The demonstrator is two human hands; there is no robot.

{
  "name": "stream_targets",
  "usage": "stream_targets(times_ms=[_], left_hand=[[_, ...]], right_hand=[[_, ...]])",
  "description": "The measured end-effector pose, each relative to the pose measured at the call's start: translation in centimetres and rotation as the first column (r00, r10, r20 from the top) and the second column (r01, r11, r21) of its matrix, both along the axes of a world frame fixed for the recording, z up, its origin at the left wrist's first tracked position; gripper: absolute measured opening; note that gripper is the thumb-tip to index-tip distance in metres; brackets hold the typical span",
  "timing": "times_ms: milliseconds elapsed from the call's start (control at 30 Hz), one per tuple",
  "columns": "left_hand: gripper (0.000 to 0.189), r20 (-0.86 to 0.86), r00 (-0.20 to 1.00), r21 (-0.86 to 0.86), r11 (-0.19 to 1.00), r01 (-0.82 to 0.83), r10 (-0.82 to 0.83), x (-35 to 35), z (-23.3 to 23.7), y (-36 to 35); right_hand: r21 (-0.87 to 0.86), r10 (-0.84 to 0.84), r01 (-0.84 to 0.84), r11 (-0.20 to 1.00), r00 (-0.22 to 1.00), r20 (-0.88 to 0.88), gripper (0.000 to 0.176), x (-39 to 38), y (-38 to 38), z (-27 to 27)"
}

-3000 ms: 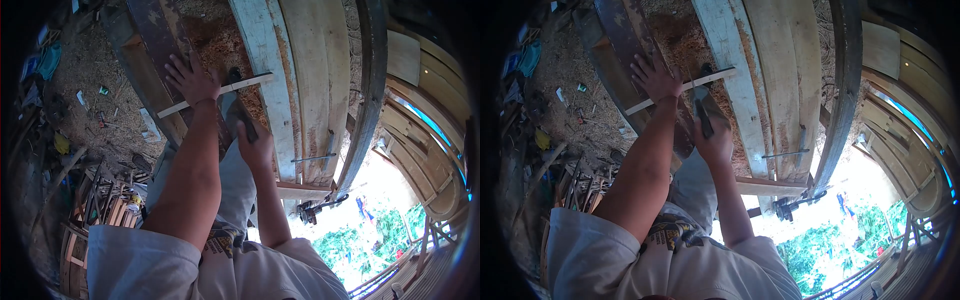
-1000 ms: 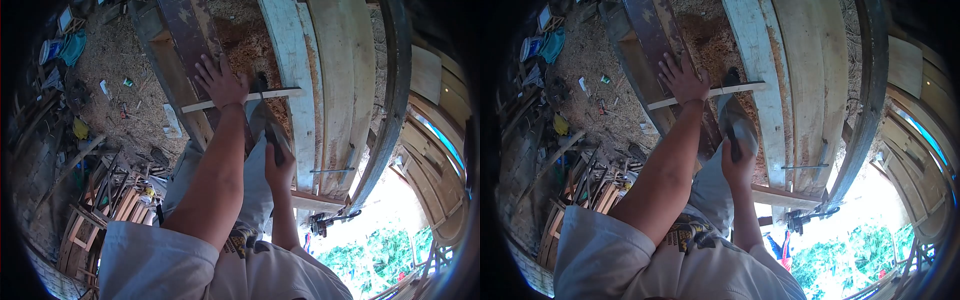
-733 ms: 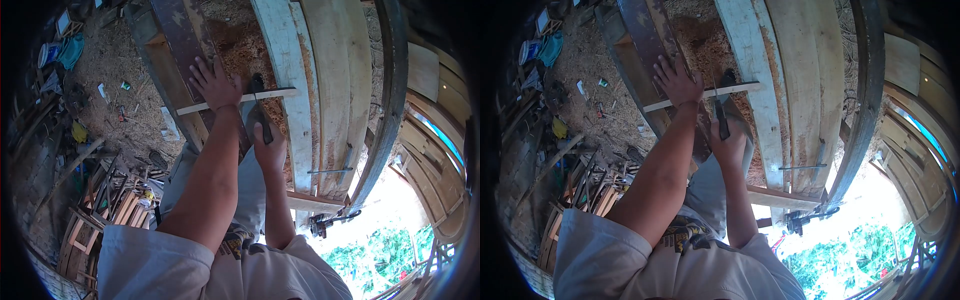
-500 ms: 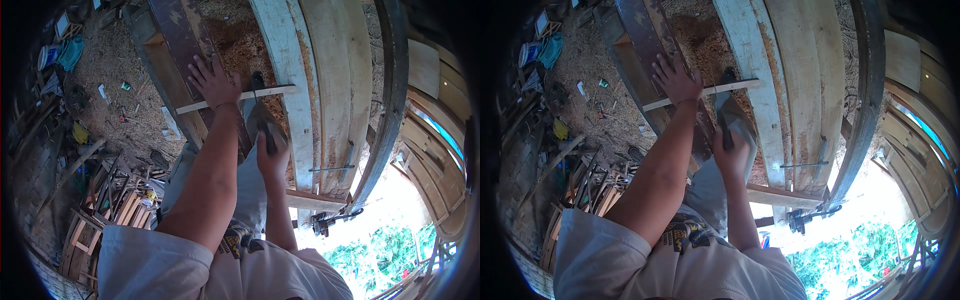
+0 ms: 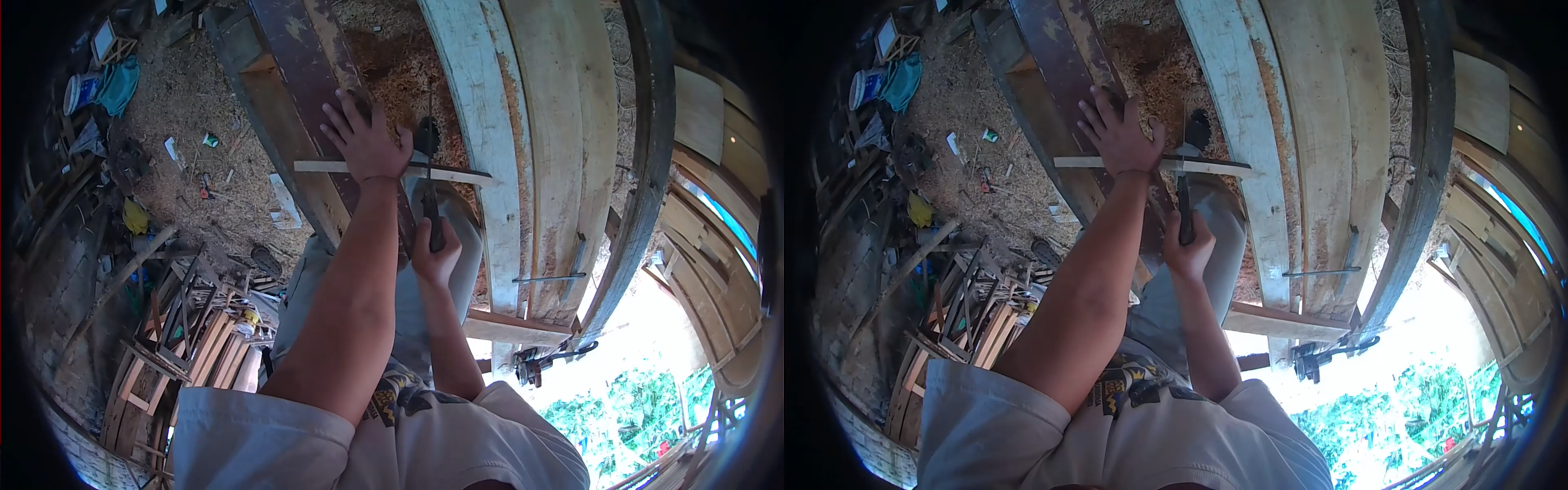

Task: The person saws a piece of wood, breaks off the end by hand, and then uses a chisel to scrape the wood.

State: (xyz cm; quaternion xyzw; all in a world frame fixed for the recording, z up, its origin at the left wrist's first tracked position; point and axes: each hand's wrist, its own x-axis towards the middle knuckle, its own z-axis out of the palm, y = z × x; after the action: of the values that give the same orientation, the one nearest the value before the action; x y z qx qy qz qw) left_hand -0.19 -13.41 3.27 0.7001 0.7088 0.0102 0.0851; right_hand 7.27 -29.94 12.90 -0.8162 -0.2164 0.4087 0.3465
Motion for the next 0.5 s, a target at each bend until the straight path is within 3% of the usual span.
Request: stream_targets(times_ms=[133, 367, 500], left_hand=[[0.054, -0.028, 0.999, 0.014, 1.0, 0.015, -0.015, 0.0, -0.4, 0.3], [0.056, -0.056, 0.995, 0.005, 0.997, 0.077, -0.077, 0.0, -0.2, 0.2], [0.058, 0.1, 0.987, 0.116, 0.986, 0.117, -0.129, -1.1, -0.9, 1.1]], right_hand=[[0.124, -0.017, 0.016, 0.992, 1.0, 0.01, 0.035, -0.4, -1.8, -1.9], [0.172, -0.022, 0.012, 0.985, 0.998, 0.055, 0.033, -0.6, -2.7, -2.8], [0.265, -0.02, 0.0, 0.964, 0.997, 0.074, 0.028, -0.4, -0.8, -2.7]])
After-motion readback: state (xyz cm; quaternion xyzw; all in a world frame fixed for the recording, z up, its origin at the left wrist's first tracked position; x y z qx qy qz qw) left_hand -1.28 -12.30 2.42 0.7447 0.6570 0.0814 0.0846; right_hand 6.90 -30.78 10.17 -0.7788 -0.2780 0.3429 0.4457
